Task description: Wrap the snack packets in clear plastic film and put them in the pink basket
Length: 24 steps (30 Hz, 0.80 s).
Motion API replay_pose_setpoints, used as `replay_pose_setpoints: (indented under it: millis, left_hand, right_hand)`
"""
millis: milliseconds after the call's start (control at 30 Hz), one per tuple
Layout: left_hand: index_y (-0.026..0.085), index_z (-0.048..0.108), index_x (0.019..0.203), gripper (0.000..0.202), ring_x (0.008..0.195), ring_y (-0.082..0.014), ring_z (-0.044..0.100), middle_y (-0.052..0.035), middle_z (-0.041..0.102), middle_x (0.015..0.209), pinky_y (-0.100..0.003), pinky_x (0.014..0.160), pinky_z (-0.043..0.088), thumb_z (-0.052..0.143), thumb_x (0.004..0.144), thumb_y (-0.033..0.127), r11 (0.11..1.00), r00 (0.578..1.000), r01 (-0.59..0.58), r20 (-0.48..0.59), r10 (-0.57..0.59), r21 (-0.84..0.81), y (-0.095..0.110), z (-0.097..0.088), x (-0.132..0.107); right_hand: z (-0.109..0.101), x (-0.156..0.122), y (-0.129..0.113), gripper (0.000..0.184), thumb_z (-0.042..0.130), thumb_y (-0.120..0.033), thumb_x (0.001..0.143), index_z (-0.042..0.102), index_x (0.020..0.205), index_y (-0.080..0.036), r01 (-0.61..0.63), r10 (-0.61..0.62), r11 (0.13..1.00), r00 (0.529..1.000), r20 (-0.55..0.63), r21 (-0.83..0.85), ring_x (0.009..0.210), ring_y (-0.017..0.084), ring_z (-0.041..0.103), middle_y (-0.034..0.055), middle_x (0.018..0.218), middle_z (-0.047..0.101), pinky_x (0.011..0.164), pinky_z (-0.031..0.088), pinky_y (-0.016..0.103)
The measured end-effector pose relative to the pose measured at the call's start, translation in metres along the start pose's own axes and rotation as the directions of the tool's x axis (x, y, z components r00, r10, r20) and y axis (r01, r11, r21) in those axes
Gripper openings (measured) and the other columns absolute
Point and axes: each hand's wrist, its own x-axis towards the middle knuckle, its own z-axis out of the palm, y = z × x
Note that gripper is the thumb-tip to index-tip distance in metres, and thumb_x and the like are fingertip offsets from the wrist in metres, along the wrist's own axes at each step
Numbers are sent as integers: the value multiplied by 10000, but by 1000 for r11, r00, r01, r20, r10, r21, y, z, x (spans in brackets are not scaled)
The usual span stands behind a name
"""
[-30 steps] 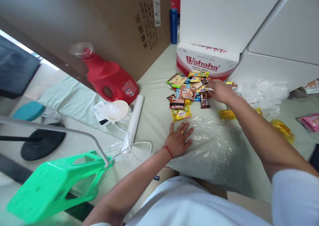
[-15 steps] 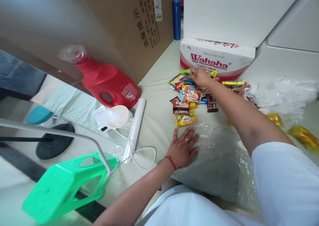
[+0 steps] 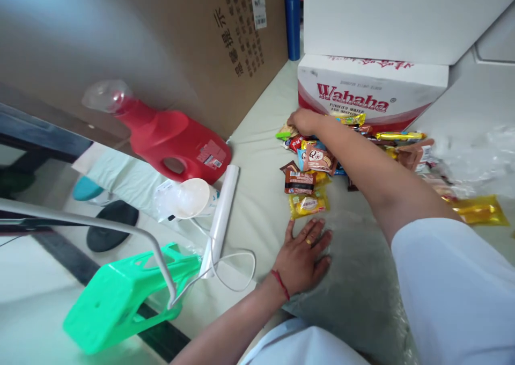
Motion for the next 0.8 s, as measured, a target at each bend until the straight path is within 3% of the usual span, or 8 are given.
replay_pose_setpoints:
  millis: [100, 200, 333, 467, 567, 700, 767, 800]
  left_hand:
    - [323, 416, 1594, 591, 1583, -239, 303, -18, 341, 1704, -598, 1325, -14, 402, 1050, 553, 1000, 1000, 5, 4, -5, -10, -1, 0, 0]
    - [334, 430, 1587, 588, 1584, -247, 302, -13, 348, 1700, -600, 1325, -1, 410, 1044, 558, 1000, 1000, 16, 22, -16, -5, -1, 0, 0]
    - [340, 430, 1590, 596, 1585, -266, 299, -18, 361, 1695, -604, 1324, 28, 427, 1034, 554, 1000, 999, 8, 42, -8, 4, -2, 0, 0]
    - [323, 429, 1590, 593, 1584, -255, 300, -27, 352, 1699, -590, 1322, -24, 411, 1043, 550, 1000, 999, 18, 34, -17, -9, -2, 1, 0]
    - [314, 438, 1584, 581, 1577, -255, 314, -39, 377, 1689, -596, 1319, -7, 405, 1049, 539, 1000, 1000, 14, 15, -14, -18, -2, 2, 0]
    - [305, 448, 1580, 579, 1554, -294, 355, -66, 411, 1671, -633, 1304, 85, 444, 1039, 513, 1000, 1000, 6, -6, -6, -8, 0, 2, 2]
    - [302, 452, 1579, 577, 1540, -310, 377, -78, 425, 1662, -645, 1297, 102, 458, 1036, 500, 1000, 1000, 5, -23, -5, -1, 0, 1, 3]
    - [300, 456, 1577, 574, 1535, -311, 385, -81, 430, 1659, -646, 1296, 104, 458, 1037, 496, 1000, 1000, 2, -30, -2, 1, 0, 1, 3]
  right_hand:
    - [10, 26, 15, 249, 694, -344, 898, 716, 823, -107, 87, -86, 994, 996, 16, -73, 1220, 302, 557, 59, 938, 695, 1060, 374, 535]
    - [22, 48, 26, 405, 540, -422, 987, 717, 879, -74, 160, -155, 981, 986, 58, -108, 1329, 306, 491, 37, 1039, 671, 1095, 290, 608]
    - [36, 54, 25, 351, 590, -400, 939, 729, 913, -79, 168, -154, 983, 974, 164, -74, 1313, 281, 506, 34, 1055, 674, 1121, 257, 615]
    - [9, 24, -5, 305, 676, -404, 906, 725, 929, -104, 129, -131, 991, 988, -85, -30, 1312, 356, 482, 67, 1086, 671, 1119, 269, 648]
    - [-38, -35, -51, 483, 680, -490, 906, 695, 1175, -89, 89, -93, 996, 980, -178, -32, 1337, 415, 453, 119, 1229, 625, 1132, 286, 636]
    - [-86, -176, -119, 641, 666, -572, 907, 619, 1371, -132, -124, 162, 966, 975, -155, 226, 1250, 382, 568, 131, 1287, 637, 1070, 427, 538]
    - [-91, -262, -150, 626, 689, -593, 886, 646, 1355, -180, -312, 375, 849, 924, -70, 427, 1152, 349, 639, 104, 1238, 697, 1005, 497, 491]
    - [-88, -304, -164, 605, 696, -597, 882, 669, 1329, -190, -420, 493, 725, 870, 13, 546, 1111, 338, 667, 95, 1213, 723, 964, 529, 468]
